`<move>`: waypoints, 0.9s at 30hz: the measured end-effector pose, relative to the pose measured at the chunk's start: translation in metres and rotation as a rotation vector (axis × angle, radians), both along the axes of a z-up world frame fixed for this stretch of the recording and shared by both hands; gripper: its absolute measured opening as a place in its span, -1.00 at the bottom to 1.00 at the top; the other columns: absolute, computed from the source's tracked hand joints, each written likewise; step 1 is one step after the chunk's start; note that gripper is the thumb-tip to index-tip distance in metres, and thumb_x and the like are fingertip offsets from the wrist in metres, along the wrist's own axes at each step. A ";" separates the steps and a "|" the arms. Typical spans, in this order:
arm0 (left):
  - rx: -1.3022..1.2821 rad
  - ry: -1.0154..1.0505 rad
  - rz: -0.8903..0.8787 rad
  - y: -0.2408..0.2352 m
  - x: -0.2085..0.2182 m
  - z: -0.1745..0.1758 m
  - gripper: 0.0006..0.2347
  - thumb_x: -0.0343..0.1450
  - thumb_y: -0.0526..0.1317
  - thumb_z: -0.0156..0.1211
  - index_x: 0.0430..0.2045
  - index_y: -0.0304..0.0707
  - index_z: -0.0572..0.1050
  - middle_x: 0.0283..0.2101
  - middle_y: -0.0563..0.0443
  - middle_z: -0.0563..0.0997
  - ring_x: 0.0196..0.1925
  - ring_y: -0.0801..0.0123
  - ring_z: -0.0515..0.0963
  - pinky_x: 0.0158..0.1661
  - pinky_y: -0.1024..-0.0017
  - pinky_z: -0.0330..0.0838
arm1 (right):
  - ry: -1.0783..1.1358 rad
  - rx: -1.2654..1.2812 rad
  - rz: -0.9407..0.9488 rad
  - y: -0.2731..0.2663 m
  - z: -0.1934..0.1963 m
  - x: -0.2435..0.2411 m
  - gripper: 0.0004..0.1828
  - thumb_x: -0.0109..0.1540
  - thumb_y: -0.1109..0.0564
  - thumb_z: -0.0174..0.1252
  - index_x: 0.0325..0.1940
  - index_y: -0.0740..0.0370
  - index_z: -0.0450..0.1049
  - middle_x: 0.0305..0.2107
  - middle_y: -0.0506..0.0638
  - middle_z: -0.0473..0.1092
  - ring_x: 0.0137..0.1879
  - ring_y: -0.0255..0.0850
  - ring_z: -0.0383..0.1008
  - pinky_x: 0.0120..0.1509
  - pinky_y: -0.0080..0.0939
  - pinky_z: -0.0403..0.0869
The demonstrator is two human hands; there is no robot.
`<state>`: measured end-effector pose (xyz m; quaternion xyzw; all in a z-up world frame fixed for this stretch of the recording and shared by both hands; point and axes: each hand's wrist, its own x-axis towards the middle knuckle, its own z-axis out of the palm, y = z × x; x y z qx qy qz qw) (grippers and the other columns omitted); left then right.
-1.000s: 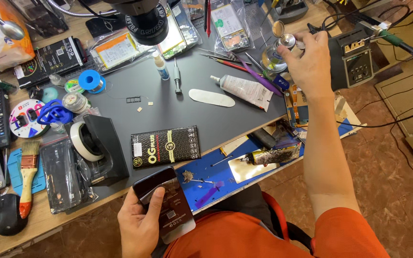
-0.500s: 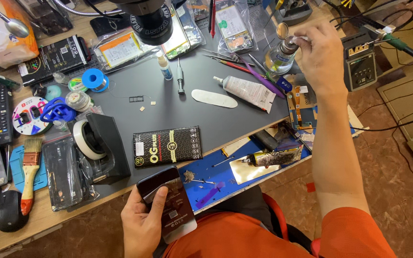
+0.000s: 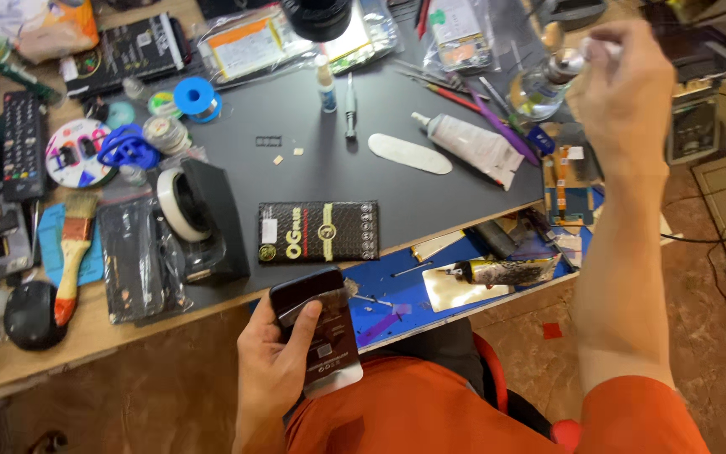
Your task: The person cleans a black smartphone with a white wipe, wiping the screen, back, and edges. They then use a cotton swab to clean the charging port and other small crevices on the device.
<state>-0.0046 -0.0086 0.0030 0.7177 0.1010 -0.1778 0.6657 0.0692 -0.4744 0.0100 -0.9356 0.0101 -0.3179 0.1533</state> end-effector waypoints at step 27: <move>0.167 -0.453 -0.161 0.013 -0.008 -0.007 -0.82 0.53 -0.17 0.14 -0.07 -0.25 0.47 -0.37 0.04 0.71 -0.44 0.49 0.68 -0.33 0.48 0.60 | -0.054 0.241 0.633 0.292 0.000 -0.058 -0.81 0.38 0.23 0.24 0.09 0.26 0.57 -0.15 0.10 0.43 -0.01 0.06 0.44 0.29 0.09 0.50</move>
